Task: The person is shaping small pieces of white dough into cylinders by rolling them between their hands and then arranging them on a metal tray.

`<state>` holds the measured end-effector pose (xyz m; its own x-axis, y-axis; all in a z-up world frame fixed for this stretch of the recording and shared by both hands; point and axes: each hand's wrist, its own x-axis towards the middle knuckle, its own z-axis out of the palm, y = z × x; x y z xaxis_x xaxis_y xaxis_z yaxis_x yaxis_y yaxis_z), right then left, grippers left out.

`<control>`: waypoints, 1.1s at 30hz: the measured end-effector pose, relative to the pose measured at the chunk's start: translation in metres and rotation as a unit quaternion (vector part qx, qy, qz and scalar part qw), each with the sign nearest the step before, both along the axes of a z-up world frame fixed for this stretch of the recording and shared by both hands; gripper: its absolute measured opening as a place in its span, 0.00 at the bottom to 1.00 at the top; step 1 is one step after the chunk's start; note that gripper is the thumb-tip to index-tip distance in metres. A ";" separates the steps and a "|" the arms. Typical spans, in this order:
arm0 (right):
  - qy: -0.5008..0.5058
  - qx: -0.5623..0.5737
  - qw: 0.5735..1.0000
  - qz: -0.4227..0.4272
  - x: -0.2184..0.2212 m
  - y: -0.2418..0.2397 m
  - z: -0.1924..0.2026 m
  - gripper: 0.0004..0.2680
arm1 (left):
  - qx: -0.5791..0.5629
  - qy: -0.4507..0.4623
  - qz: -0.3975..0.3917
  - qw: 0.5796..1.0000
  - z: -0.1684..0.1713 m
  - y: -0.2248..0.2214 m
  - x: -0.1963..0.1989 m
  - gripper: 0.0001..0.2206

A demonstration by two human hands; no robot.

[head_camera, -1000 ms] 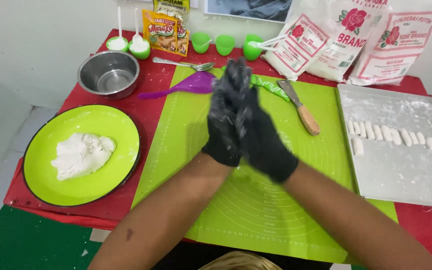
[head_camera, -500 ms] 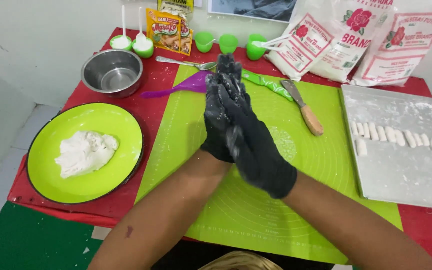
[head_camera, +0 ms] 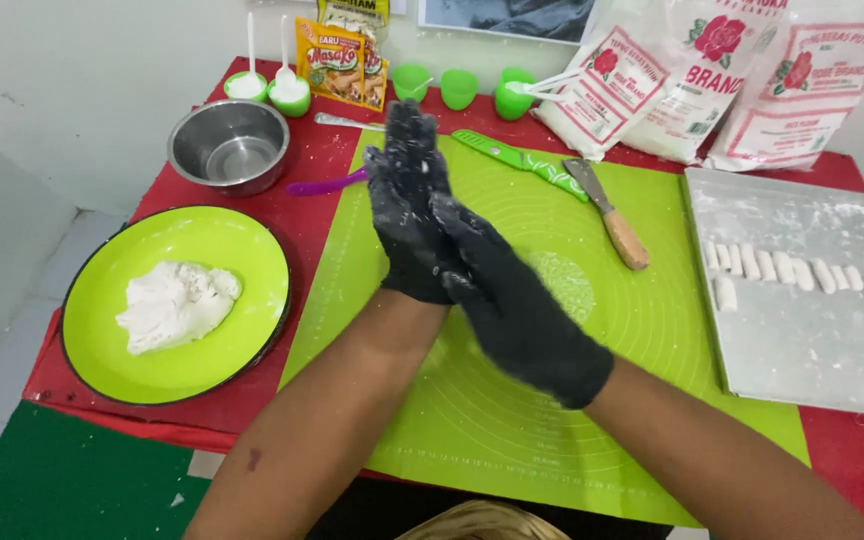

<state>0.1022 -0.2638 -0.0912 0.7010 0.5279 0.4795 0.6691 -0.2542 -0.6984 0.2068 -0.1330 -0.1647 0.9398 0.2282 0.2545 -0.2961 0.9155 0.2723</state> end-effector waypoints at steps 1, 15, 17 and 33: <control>-0.001 0.001 1.000 -0.002 0.006 -0.005 -0.001 0.19 | 0.001 -0.001 -0.002 1.000 0.011 -0.001 -0.007 0.25; -0.080 0.016 0.997 -0.002 -0.013 -0.009 0.017 0.18 | 0.054 0.030 -0.209 0.976 -0.077 -0.057 -0.038 0.25; -0.066 0.038 0.997 -0.024 -0.003 -0.015 0.004 0.18 | 0.134 0.024 -0.219 0.966 -0.115 -0.079 -0.011 0.25; 0.061 0.112 0.991 -0.040 0.013 -0.035 0.018 0.10 | 0.135 -0.087 -0.005 0.987 0.027 -0.021 -0.032 0.27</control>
